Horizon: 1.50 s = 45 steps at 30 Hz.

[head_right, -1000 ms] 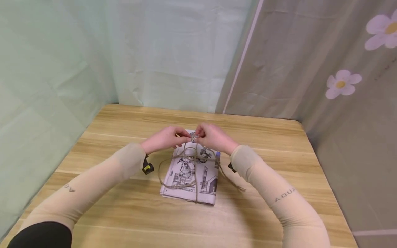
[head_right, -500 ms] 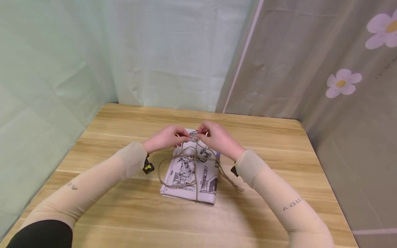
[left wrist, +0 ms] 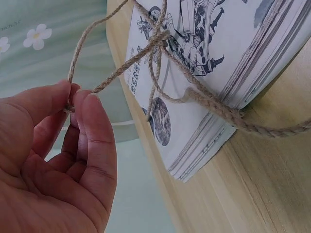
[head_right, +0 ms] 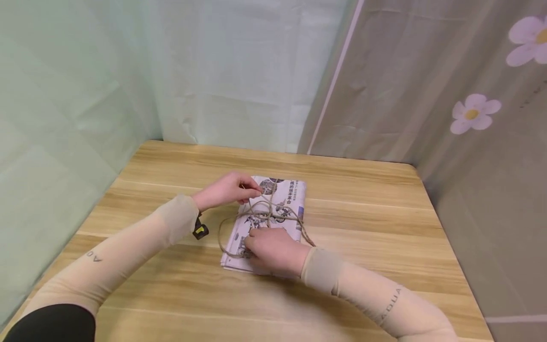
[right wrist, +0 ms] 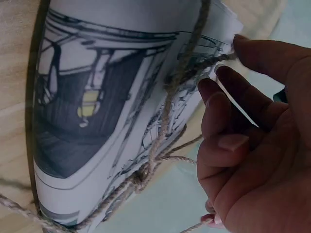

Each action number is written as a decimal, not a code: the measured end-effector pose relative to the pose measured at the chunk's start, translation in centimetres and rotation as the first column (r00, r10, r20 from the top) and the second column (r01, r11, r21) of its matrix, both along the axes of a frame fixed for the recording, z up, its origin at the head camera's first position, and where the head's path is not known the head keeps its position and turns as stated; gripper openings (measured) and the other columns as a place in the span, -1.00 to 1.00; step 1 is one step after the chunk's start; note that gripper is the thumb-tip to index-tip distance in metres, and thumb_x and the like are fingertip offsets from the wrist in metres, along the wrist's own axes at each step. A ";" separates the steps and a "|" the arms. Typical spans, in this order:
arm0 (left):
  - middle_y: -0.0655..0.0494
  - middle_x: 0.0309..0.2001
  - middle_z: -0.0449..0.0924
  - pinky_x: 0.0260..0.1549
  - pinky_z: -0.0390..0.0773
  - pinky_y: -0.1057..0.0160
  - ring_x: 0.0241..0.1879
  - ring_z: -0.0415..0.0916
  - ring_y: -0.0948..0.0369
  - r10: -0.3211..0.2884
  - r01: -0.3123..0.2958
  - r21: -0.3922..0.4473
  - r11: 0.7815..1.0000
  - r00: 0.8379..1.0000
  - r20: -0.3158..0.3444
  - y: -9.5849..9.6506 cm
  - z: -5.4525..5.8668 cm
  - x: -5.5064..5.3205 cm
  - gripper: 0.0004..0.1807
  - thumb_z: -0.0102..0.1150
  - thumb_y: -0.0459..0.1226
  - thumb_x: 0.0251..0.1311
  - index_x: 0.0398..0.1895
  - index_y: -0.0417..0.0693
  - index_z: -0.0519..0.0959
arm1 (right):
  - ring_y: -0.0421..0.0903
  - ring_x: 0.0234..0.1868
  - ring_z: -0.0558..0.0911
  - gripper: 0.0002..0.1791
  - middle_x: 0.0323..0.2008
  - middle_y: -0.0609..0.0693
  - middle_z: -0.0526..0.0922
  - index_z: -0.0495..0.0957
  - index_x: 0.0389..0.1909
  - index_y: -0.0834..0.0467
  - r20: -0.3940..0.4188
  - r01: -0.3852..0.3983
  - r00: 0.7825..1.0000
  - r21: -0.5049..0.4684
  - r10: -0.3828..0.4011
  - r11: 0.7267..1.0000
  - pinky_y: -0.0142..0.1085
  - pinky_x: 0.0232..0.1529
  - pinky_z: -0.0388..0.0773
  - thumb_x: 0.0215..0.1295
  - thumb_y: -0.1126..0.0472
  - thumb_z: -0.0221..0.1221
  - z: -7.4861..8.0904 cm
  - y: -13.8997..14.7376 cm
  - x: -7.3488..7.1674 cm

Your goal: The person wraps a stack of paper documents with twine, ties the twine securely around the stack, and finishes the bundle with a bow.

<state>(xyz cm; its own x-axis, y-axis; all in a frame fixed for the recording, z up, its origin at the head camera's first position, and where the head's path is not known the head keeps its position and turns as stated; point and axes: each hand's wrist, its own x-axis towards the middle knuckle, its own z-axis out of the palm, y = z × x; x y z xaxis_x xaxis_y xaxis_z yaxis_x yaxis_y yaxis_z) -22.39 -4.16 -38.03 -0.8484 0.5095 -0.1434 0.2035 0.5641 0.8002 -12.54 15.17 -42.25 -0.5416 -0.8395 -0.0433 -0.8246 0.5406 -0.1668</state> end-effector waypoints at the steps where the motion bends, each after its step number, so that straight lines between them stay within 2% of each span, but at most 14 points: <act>1: -0.11 -0.21 0.69 -0.23 0.69 0.01 -0.39 0.57 0.16 0.003 -0.003 -0.004 1.000 1.000 0.001 0.0 0.0 0.0 -0.77 0.26 -0.24 0.41 0.01 -0.16 0.71 | -0.22 -0.42 0.44 -0.80 -0.40 -0.22 0.42 0.53 -0.36 -0.04 0.002 0.003 1.000 0.000 -0.003 1.000 -0.29 -0.45 0.44 0.26 0.03 0.37 -0.2 0.0 0.0; 4: -0.14 -0.17 0.69 -0.27 0.70 0.11 -0.36 0.59 0.16 0.010 -0.010 -0.020 1.000 1.000 -0.006 -0.2 -0.1 0.0 -0.80 0.24 -0.25 0.42 -0.02 -0.16 0.70 | -0.22 -0.44 0.44 -0.81 -0.43 -0.22 0.42 0.51 -0.41 -0.05 0.014 0.010 1.000 -0.003 -0.010 1.000 -0.30 -0.47 0.43 0.24 0.10 0.36 -0.8 -0.2 -0.2; 7: -0.09 -0.17 0.69 -0.29 0.70 0.17 -0.35 0.60 0.16 -0.006 0.006 -0.036 0.999 1.000 -0.019 -0.2 -0.1 0.0 -0.80 0.21 -0.26 0.43 -0.01 -0.15 0.69 | -0.23 -0.46 0.44 -0.81 -0.44 -0.23 0.43 0.50 -0.43 -0.05 0.029 0.020 0.999 -0.001 -0.020 1.000 -0.32 -0.47 0.42 0.24 0.16 0.35 -1.3 -0.2 -0.3; 11: -0.11 -0.18 0.69 -0.28 0.67 0.07 -0.39 0.57 0.17 -0.033 0.032 -0.050 0.998 0.999 -0.010 -0.4 0.0 -0.1 -0.79 0.23 -0.24 0.42 0.02 -0.10 0.70 | -0.23 -0.46 0.43 -0.82 -0.45 -0.23 0.43 0.51 -0.44 -0.04 0.038 0.024 0.999 -0.017 -0.024 1.000 -0.33 -0.46 0.42 0.25 0.19 0.33 -1.4 -0.2 -0.2; 14: -0.13 -0.16 0.70 -0.31 0.63 0.05 -0.42 0.53 0.19 -0.043 0.043 -0.064 0.997 0.999 -0.002 -0.5 0.0 -0.1 -0.78 0.27 -0.19 0.40 0.01 -0.04 0.72 | -0.24 -0.44 0.48 -0.85 -0.43 -0.24 0.48 0.54 -0.40 -0.04 0.034 0.023 0.999 -0.056 -0.021 0.998 -0.33 -0.41 0.48 0.30 0.18 0.32 -0.7 0.1 0.0; 17: -0.09 -0.15 0.71 -0.34 0.60 0.15 -0.41 0.51 0.20 -0.050 0.048 -0.080 0.996 0.999 -0.012 -0.6 -0.1 -0.1 -0.77 0.28 -0.14 0.38 -0.03 -0.03 0.73 | -0.24 -0.32 0.59 -0.94 -0.34 -0.22 0.59 0.63 -0.29 -0.04 0.016 0.025 1.000 -0.119 -0.023 0.993 -0.32 -0.26 0.57 0.33 0.19 0.32 0.6 0.6 0.1; 20: -0.06 -0.16 0.72 -0.35 0.57 0.21 -0.39 0.52 0.20 -0.058 0.055 -0.097 0.994 0.998 -0.032 -0.8 -0.1 -0.1 -0.76 0.27 -0.13 0.39 -0.08 -0.07 0.75 | -0.23 -0.22 0.64 -0.91 -0.25 -0.19 0.65 0.70 -0.18 -0.03 -0.022 0.024 0.999 -0.197 -0.029 0.980 -0.31 -0.16 0.61 0.33 0.20 0.34 2.0 1.7 -0.1; 23: -0.06 -0.17 0.73 -0.33 0.56 0.22 -0.36 0.52 0.20 -0.070 0.063 -0.112 0.992 0.996 -0.056 -1.0 -0.1 -0.1 -0.79 0.26 -0.17 0.39 -0.13 -0.11 0.75 | -0.22 -0.21 0.65 -0.88 -0.23 -0.16 0.66 0.72 -0.16 0.03 -0.052 0.022 0.998 -0.287 -0.039 0.958 -0.30 -0.15 0.62 0.31 0.26 0.35 3.3 3.0 -0.4; 27: -0.07 -0.15 0.73 -0.25 0.60 0.20 -0.30 0.56 0.18 -0.072 0.066 -0.110 0.992 0.996 -0.057 -1.3 -0.2 -0.1 -0.85 0.25 -0.27 0.36 -0.14 -0.13 0.74 | -0.22 -0.26 0.64 -0.86 -0.25 -0.14 0.66 0.72 -0.19 0.08 -0.097 0.035 0.992 -0.389 -0.079 0.921 -0.32 -0.21 0.63 0.27 0.33 0.38 5.2 5.0 -0.9; 31: -0.07 -0.11 0.73 -0.23 0.62 0.20 -0.28 0.57 0.18 -0.069 0.064 -0.114 0.991 0.997 -0.035 -1.5 -0.3 -0.1 -0.82 0.23 -0.31 0.37 -0.08 -0.17 0.73 | -0.22 -0.29 0.63 -0.84 -0.26 -0.13 0.67 0.72 -0.19 0.10 -0.148 0.056 0.980 -0.430 -0.131 0.901 -0.30 -0.26 0.63 0.24 0.37 0.39 6.5 7.1 -1.6; 38: -0.06 -0.20 0.72 -0.30 0.59 0.21 -0.37 0.53 0.21 -0.040 0.037 -0.137 0.990 0.999 -0.018 -1.6 -0.5 0.0 -0.83 0.24 -0.24 0.37 -0.11 -0.10 0.73 | -0.17 -0.29 0.67 -0.82 -0.24 -0.09 0.67 0.72 -0.23 0.12 -0.196 0.120 0.956 -0.424 -0.220 0.898 -0.24 -0.29 0.65 0.22 0.43 0.37 6.9 10.6 -2.9; 42: -0.01 -0.26 0.71 -0.33 0.56 0.22 -0.39 0.51 0.21 -0.038 0.034 -0.159 0.987 0.999 -0.021 -1.7 -0.6 0.0 -0.88 0.25 -0.23 0.35 -0.18 -0.03 0.73 | -0.12 -0.27 0.66 -0.83 -0.24 -0.03 0.66 0.70 -0.25 0.16 -0.175 0.184 0.945 -0.413 -0.276 0.892 -0.20 -0.26 0.65 0.21 0.48 0.33 6.7 12.5 -4.2; 45: -0.02 -0.22 0.72 -0.31 0.56 0.22 -0.37 0.51 0.21 -0.041 0.038 -0.166 0.985 0.999 -0.017 -1.7 -0.7 0.0 -0.88 0.26 -0.23 0.34 -0.18 -0.03 0.73 | -0.07 -0.25 0.66 -0.84 -0.22 0.00 0.65 0.69 -0.25 0.19 -0.148 0.248 0.934 -0.387 -0.326 0.888 -0.16 -0.23 0.65 0.23 0.48 0.30 6.4 13.6 -5.4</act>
<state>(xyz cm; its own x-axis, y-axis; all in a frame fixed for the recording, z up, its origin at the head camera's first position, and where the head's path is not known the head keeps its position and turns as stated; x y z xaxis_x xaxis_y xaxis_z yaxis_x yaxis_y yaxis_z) -22.36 -5.82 -38.72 -0.8316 0.5135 -0.2116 0.2437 0.6797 0.6918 -17.97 28.77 -35.85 -0.7254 -0.5830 0.3659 -0.6787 0.6942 -0.2394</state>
